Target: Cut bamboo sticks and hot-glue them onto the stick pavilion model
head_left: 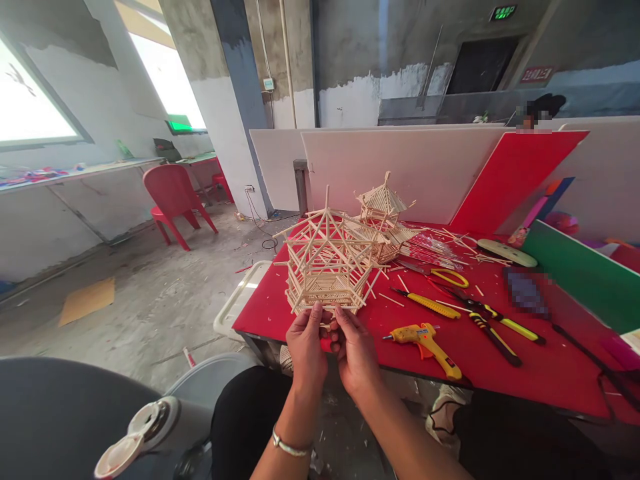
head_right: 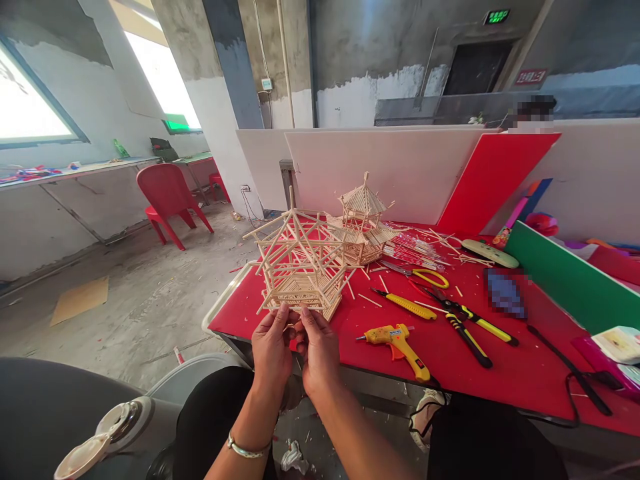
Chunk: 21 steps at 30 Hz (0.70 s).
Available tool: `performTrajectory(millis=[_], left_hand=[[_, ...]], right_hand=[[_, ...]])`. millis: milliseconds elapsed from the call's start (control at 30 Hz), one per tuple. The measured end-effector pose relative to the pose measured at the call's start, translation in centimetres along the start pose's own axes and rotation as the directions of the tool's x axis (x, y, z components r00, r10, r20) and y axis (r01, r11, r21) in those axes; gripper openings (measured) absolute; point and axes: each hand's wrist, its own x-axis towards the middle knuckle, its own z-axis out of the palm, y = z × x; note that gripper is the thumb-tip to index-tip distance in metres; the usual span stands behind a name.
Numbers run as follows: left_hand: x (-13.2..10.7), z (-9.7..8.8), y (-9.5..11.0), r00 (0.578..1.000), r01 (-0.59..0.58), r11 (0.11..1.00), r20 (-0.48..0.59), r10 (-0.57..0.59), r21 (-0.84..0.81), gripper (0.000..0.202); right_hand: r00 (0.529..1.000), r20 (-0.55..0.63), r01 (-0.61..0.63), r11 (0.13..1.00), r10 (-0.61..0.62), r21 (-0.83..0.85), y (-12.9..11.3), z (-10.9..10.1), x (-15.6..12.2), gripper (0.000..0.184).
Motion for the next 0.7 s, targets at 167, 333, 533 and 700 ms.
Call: performTrajectory(millis=[167, 333, 533, 700], left_hand=[[0.08, 0.01, 0.04, 1.000, 0.007, 1.000, 0.001, -0.007, 0.010, 0.033], [-0.02, 0.00, 0.12, 1.000, 0.010, 1.000, -0.003, -0.010, 0.014, 0.034], [-0.08, 0.09, 0.30, 1.000, 0.015, 1.000, -0.013, -0.015, 0.008, 0.034], [-0.09, 0.17, 0.42, 1.000, 0.005, 1.000, -0.014, -0.005, 0.008, 0.032]], right_hand=[[1.000, 0.005, 0.000, 1.000, 0.000, -0.003, -0.03, -0.01, -0.09, 0.036], [1.000, 0.009, 0.000, 1.000, 0.000, -0.011, -0.07, 0.04, -0.13, 0.036], [1.000, 0.005, -0.008, 1.000, 0.008, -0.003, -0.14, 0.12, -0.08, 0.037], [1.000, -0.014, -0.002, 1.000, 0.002, -0.006, -0.22, 0.07, -0.08, 0.037]])
